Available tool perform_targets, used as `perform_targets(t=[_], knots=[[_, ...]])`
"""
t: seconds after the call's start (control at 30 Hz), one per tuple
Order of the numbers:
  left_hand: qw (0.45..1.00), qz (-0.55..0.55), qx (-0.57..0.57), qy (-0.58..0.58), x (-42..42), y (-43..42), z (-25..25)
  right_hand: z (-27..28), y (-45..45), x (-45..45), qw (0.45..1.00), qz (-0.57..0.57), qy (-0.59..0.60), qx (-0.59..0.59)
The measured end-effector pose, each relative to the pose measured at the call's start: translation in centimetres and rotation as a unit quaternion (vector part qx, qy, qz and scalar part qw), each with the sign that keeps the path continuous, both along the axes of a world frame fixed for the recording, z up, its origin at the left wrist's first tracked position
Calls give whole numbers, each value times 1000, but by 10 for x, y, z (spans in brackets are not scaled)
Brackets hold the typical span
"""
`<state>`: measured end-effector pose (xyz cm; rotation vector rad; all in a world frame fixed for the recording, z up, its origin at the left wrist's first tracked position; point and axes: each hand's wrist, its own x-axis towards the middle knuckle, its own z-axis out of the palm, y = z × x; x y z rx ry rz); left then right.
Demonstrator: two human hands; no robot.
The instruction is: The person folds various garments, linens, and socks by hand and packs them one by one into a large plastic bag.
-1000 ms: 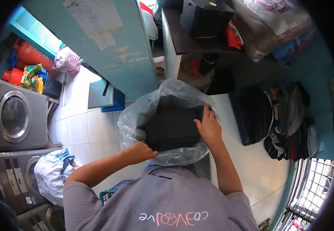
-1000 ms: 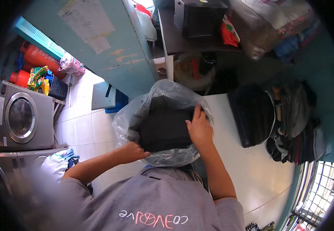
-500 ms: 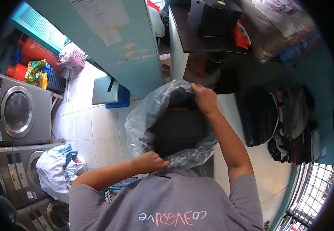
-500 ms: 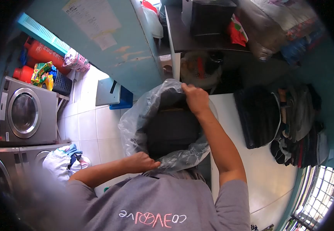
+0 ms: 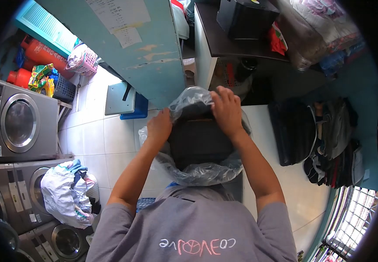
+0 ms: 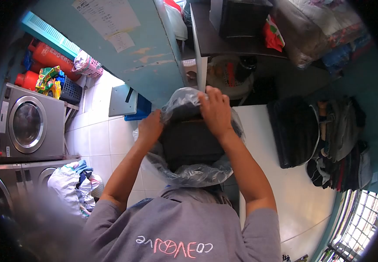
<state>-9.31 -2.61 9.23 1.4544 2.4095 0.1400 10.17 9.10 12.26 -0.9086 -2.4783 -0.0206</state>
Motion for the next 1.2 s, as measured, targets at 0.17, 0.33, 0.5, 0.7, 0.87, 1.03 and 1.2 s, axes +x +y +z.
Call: perform_targets(t=[0.17,0.33,0.5,0.7,0.87,1.03,1.2], knots=[[991,-63,115,27,-9,-6,17,-29,-50,20,965,175,-115,-161],[992,-85,91,15,-5,-8,21,-71,-69,40,973,50,-164,-157],[966,-174,161,107,10,-5,37,-79,-65,42,949,-5,-164,-269],[882,-323,-23,-342,65,31,46,-65,-69,48,960,-1,-67,-271],[943,-269,69,-182,58,51,2,-23,-86,80,985,-76,-90,-125],[934,-317,33,-161,76,35,9,-4,-74,104,888,-357,-9,-288],[901,-431,45,-38,126,11,-19,-31,-70,105,805,-397,-10,-440]])
